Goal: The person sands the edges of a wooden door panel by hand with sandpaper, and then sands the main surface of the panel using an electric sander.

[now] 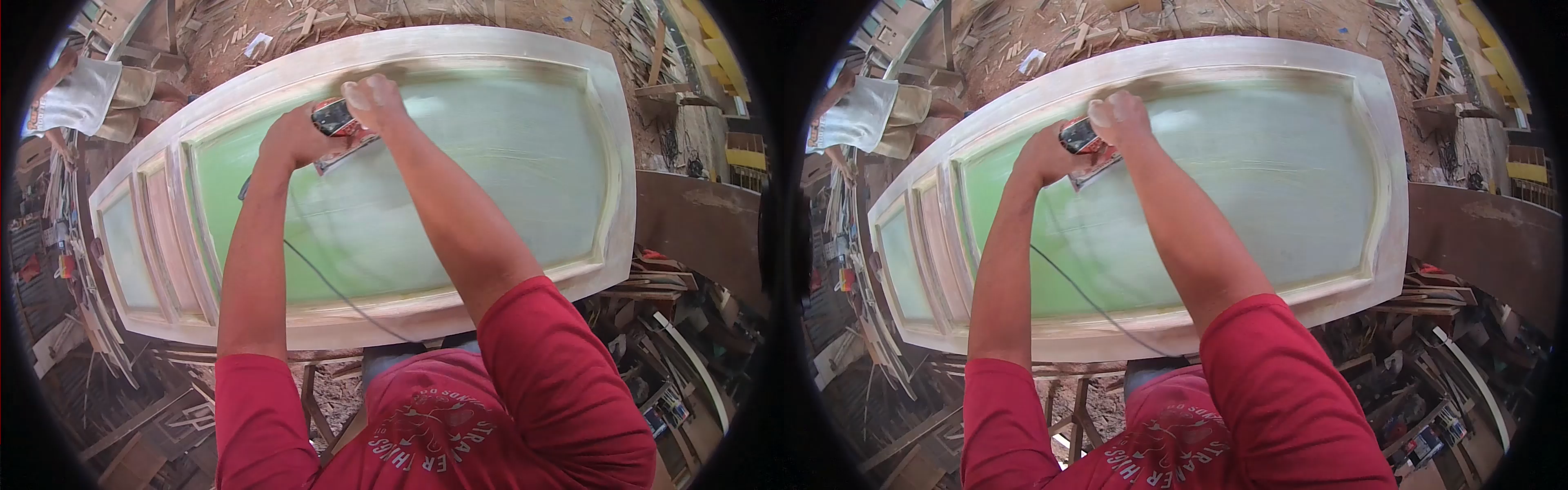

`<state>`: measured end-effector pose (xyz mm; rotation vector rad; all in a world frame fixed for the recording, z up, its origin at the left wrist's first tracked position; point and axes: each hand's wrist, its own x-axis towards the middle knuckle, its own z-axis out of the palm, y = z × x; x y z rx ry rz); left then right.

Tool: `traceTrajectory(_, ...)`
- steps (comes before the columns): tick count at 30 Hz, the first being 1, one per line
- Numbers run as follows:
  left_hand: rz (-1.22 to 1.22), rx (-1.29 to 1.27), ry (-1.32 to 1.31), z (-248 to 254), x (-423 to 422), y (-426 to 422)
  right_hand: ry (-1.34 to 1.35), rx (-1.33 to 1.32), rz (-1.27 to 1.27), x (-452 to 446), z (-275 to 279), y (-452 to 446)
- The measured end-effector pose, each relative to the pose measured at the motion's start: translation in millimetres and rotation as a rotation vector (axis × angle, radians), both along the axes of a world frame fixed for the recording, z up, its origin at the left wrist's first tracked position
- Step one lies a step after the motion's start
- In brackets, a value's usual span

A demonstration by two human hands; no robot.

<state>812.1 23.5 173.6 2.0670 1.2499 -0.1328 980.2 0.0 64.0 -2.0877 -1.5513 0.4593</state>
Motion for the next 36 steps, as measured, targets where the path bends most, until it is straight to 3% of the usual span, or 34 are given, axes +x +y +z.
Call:
traceTrajectory(3,0.050,0.022,0.021,-22.3,-49.7,18.9,-0.141,0.122,0.124,-43.7,-9.6,14.9)
traceTrajectory(9,0.157,-0.015,-0.022,-13.9,-103.9,10.6,0.173,-0.011,0.062,-108.5,-2.0,23.5)
traceTrajectory(13,0.160,-0.003,0.009,-17.1,-104.4,7.4,0.229,-0.047,0.061,-105.7,-3.1,16.6)
traceTrajectory(21,0.000,0.052,0.048,-10.0,-8.7,-13.3,0.194,-0.072,-0.025,-11.7,2.1,-21.1)
traceTrajectory(25,-0.073,-0.007,0.039,8.3,75.7,-42.0,0.288,-0.021,-0.215,61.5,29.8,-69.9)
traceTrajectory(36,-0.315,0.054,0.094,-6.6,278.0,-98.5,0.231,-0.015,-0.344,266.7,-2.8,-154.6)
